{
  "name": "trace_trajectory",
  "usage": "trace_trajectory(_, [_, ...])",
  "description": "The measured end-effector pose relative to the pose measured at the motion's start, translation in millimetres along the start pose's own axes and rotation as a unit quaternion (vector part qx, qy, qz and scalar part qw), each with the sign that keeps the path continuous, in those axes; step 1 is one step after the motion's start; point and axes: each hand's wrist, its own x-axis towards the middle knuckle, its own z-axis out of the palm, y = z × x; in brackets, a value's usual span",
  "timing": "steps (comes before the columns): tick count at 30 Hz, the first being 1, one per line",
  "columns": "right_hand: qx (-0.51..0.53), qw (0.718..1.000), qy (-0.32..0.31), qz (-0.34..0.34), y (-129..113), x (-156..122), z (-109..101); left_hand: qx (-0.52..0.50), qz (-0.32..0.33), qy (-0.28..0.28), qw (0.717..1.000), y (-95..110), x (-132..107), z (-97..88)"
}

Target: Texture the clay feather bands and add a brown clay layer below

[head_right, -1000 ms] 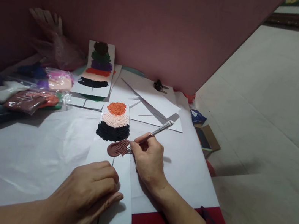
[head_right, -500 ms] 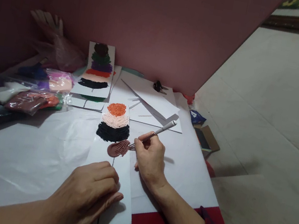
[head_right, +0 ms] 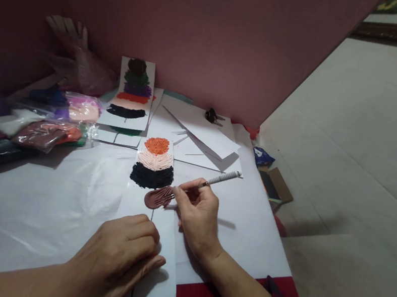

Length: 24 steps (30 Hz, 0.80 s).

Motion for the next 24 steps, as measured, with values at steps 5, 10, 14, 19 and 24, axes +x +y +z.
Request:
trace_trajectory(5, [-0.005, 1.000, -0.028, 0.003, 2, -7, 8, 0.002, -0.005, 0.008, 1.000, 0, 0, 1.2])
trace_trajectory(10, [-0.013, 0.999, -0.022, -0.029, 9, -8, 11, 0.002, -0.004, 0.006, 1.000, 0, 0, 0.9])
trace_trajectory(14, [-0.025, 0.999, -0.020, -0.012, 7, -9, 14, 0.000, -0.002, 0.010, 1.000, 0, 0, 0.8])
trace_trajectory(19, [-0.097, 0.995, -0.024, -0.015, 5, -11, 14, 0.000, -0.004, 0.010, 1.000, 1, 0, 0.9])
trace_trajectory(24, [-0.126, 0.991, -0.027, -0.024, 7, -11, 11, -0.002, -0.004, 0.006, 1.000, 0, 0, 0.2])
